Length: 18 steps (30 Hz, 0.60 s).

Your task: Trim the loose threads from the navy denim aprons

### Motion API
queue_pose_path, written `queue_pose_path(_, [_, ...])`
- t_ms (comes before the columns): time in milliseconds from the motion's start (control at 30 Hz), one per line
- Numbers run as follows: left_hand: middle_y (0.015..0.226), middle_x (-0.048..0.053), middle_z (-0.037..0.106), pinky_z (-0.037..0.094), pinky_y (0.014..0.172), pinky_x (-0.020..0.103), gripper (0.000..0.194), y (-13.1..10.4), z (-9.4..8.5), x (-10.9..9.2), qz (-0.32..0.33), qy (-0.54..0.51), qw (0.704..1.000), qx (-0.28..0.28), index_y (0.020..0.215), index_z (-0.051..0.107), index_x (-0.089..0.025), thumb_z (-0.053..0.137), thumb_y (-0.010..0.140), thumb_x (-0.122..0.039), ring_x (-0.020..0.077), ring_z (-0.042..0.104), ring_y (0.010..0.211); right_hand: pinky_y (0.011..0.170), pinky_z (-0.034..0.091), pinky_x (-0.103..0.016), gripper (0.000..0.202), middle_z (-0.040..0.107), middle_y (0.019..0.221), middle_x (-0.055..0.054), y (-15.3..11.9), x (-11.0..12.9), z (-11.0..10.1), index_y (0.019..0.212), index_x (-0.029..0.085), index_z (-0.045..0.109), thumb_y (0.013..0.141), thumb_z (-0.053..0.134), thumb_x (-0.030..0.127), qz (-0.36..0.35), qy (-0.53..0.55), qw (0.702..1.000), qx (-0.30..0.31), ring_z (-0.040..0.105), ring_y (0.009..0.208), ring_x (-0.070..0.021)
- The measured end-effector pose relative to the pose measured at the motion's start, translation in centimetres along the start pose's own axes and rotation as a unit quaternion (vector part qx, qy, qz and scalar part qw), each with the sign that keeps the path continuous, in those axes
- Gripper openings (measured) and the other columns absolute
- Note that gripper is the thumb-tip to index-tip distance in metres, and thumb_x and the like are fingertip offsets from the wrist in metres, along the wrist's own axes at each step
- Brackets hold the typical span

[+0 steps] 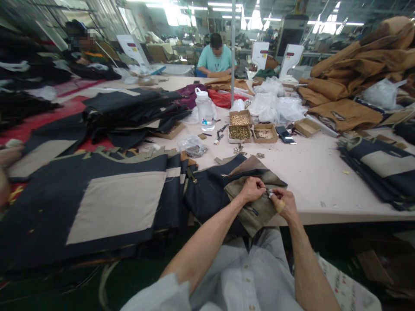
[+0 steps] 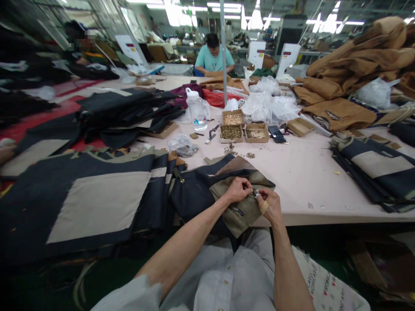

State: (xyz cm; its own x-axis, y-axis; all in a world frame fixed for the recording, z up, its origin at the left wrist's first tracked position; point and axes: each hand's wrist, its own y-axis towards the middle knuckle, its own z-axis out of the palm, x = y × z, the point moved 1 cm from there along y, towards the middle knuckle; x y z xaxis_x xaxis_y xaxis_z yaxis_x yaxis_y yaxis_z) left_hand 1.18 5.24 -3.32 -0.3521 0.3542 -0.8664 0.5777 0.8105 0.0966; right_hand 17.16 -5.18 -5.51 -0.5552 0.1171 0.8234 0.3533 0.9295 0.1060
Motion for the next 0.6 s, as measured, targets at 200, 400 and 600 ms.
queue_pose_path(200, [0.074,0.005,0.071,0.044,0.060,0.023,0.014,-0.1,0.2,0.2,-0.015,0.007,1.000,-0.006,0.080,0.072,-0.013,0.066,0.075,-0.025,0.0130,0.060,0.064,0.061,0.050,-0.030,0.033,0.075,0.077,-0.008,-0.1,0.9,-0.6,0.092,0.014,0.077,0.078,0.061,0.039,0.007,-0.011,1.000,0.019,0.065,0.062,-0.0204])
queue_pose_path(400, [0.077,0.005,0.071,0.045,0.064,0.024,0.012,-0.5,0.4,0.1,0.005,0.032,0.999,-0.031,0.080,0.070,-0.015,0.065,0.076,-0.025,0.0145,0.061,0.069,0.058,0.045,-0.028,0.027,0.071,0.068,-0.006,0.5,1.7,-0.8,0.082,0.015,0.075,0.076,0.059,0.036,0.017,-0.049,0.997,0.050,0.063,0.060,-0.0198])
queue_pose_path(600, [0.074,0.004,0.071,0.044,0.064,0.024,0.008,-0.5,0.3,0.0,0.013,0.020,0.999,-0.039,0.076,0.068,-0.014,0.064,0.074,-0.021,0.0138,0.061,0.067,0.053,0.040,-0.028,0.030,0.070,0.064,-0.007,0.4,1.9,0.5,0.078,0.015,0.076,0.074,0.059,0.039,0.086,-0.043,0.995,0.020,0.063,0.061,-0.0219])
